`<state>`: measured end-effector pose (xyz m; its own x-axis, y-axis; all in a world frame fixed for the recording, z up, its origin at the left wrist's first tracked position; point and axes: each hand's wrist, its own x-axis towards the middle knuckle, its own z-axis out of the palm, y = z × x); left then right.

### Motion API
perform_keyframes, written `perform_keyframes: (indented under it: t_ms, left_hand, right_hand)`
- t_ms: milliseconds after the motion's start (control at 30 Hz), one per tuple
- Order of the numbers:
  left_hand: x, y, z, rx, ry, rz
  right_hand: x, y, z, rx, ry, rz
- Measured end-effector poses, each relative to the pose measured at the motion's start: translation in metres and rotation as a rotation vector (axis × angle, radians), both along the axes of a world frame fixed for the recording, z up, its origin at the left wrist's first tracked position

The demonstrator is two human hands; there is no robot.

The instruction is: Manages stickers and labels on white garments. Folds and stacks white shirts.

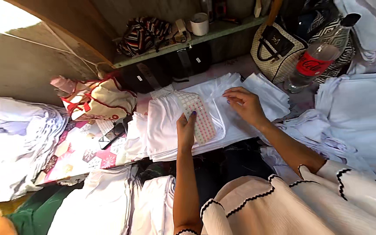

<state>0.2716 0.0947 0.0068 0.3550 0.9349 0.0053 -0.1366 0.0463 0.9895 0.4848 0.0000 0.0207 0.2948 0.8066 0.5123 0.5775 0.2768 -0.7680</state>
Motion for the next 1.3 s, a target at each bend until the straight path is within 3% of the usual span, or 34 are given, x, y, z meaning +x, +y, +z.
perform_keyframes:
  t_ms: [133,467,667,867,1067,1200,1300]
  left_hand:
    - [-0.006,-0.013,0.008,-0.045,-0.08,-0.014]
    - [0.0,-0.029,0.014,-0.023,-0.189,-0.125]
    - [0.004,-0.033,0.012,0.28,0.029,-0.14]
    - [0.007,-0.035,0.013,0.614,0.259,-0.143]
    - [0.014,-0.038,0.012,0.611,0.341,-0.201]
    - [0.022,-0.04,0.014,0.6,0.428,-0.261]
    - [0.026,-0.041,0.014,0.57,0.419,-0.291]
  right_hand:
    - [-0.04,0.021,0.008,-0.006,0.13,0.166]
    - [-0.047,0.014,0.021,0.185,-0.256,0.128]
    - [-0.035,0.009,0.024,0.179,-0.461,0.127]
    - [-0.012,0.005,0.025,0.144,-0.481,0.245]
    - [0.01,-0.001,0.024,0.074,-0.426,0.362]
    - [0.015,-0.01,0.017,0.084,-0.54,0.307]
    - [0.02,-0.016,0.01,0.115,-0.504,0.271]
